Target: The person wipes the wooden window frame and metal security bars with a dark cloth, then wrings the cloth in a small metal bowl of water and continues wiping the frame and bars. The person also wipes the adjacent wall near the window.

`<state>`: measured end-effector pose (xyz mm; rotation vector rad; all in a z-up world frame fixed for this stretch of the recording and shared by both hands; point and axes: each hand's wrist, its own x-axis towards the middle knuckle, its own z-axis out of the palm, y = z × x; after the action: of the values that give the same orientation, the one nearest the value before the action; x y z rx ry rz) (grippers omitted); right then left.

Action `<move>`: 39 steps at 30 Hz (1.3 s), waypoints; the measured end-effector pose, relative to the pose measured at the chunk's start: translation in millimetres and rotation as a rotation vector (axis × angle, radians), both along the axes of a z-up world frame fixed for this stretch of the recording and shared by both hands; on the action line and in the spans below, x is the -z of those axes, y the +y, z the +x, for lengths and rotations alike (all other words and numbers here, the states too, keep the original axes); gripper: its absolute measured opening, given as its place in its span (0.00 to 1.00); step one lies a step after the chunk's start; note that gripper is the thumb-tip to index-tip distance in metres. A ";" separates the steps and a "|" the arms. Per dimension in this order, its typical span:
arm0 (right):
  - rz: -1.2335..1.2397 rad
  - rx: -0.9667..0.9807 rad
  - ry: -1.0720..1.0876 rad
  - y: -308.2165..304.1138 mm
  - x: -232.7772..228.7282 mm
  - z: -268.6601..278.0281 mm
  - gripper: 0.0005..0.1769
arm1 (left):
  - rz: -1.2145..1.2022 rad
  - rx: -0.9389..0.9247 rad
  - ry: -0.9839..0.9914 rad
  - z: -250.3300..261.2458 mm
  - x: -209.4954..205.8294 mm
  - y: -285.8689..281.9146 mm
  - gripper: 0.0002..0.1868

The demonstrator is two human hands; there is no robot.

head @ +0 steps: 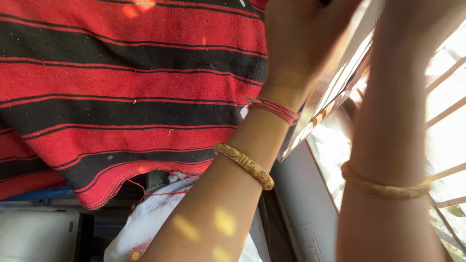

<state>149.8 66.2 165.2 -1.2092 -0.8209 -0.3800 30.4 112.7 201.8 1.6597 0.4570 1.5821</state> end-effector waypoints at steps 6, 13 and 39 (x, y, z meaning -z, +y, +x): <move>-0.057 0.054 0.072 4.9 50.0 -65.6 0.18 | 0.185 -0.154 -0.033 14.4 26.5 46.1 0.22; -0.322 0.035 -0.139 -34.7 155.7 -108.7 0.23 | 0.191 -0.158 -0.080 15.8 35.8 81.4 0.24; -0.345 -0.111 0.080 -23.0 171.3 -95.3 0.20 | 0.037 0.206 -0.060 -19.0 14.2 59.2 0.32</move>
<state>54.6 43.2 -6.1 -1.4802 -0.9037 -0.0989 11.5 171.8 187.6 1.6259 0.2189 1.4905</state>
